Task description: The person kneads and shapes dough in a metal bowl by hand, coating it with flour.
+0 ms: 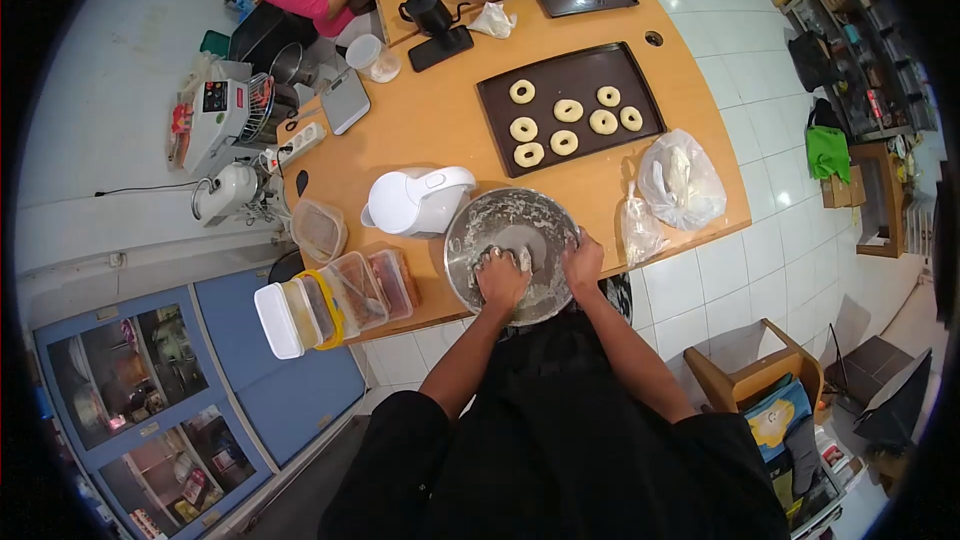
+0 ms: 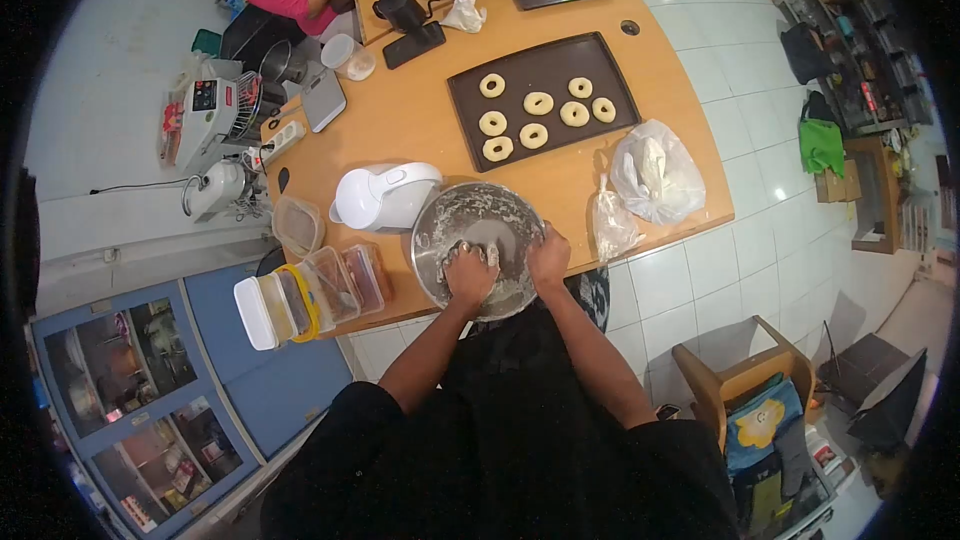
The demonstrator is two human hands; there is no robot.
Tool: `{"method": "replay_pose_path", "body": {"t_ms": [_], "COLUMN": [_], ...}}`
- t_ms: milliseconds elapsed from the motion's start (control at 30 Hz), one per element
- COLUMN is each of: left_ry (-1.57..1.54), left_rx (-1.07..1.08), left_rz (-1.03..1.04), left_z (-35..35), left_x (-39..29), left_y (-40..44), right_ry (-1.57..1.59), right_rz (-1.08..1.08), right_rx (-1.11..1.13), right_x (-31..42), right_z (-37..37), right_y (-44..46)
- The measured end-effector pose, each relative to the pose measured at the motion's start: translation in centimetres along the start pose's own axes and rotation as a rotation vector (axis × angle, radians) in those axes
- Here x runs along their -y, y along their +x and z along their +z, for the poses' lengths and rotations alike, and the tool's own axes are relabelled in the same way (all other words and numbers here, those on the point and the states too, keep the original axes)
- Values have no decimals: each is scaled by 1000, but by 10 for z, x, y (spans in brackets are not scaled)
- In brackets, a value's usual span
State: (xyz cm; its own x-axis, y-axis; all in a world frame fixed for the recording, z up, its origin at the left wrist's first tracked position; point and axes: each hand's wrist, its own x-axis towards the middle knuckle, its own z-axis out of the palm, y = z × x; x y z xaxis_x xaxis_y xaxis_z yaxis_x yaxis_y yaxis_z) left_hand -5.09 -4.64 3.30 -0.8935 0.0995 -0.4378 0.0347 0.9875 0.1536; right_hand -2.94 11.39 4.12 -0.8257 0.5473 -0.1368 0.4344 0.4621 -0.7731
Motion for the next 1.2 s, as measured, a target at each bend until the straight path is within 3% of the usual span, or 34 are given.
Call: {"method": "replay_pose_path", "body": {"t_ms": [167,467,767,900,1033,1133,1200], "left_ry": [-10,-67,8,-60,-290,-488,-600], "left_rx": [-69,-410,-246,-328,-360,-383,-513], "left_rz": [96,376,190,80,-49,-74,-12], "left_z": [11,45,44,52,52,52,79], "left_x": [-1,8,-1,-2,-5,-3,9], "left_y": [12,40,57,60,67,67,72], "right_ry": [-28,5,30,-18,-9,-22,-24], "right_rz": [22,70,61,-78,-59,-62,-64], "right_rx": [27,71,166,79,72,59,67], "right_x": [-4,5,7,3,3,-3,-4], "right_z": [5,6,-2,0,4,7,6], "right_y": [2,11,16,19,15,14,12]}}
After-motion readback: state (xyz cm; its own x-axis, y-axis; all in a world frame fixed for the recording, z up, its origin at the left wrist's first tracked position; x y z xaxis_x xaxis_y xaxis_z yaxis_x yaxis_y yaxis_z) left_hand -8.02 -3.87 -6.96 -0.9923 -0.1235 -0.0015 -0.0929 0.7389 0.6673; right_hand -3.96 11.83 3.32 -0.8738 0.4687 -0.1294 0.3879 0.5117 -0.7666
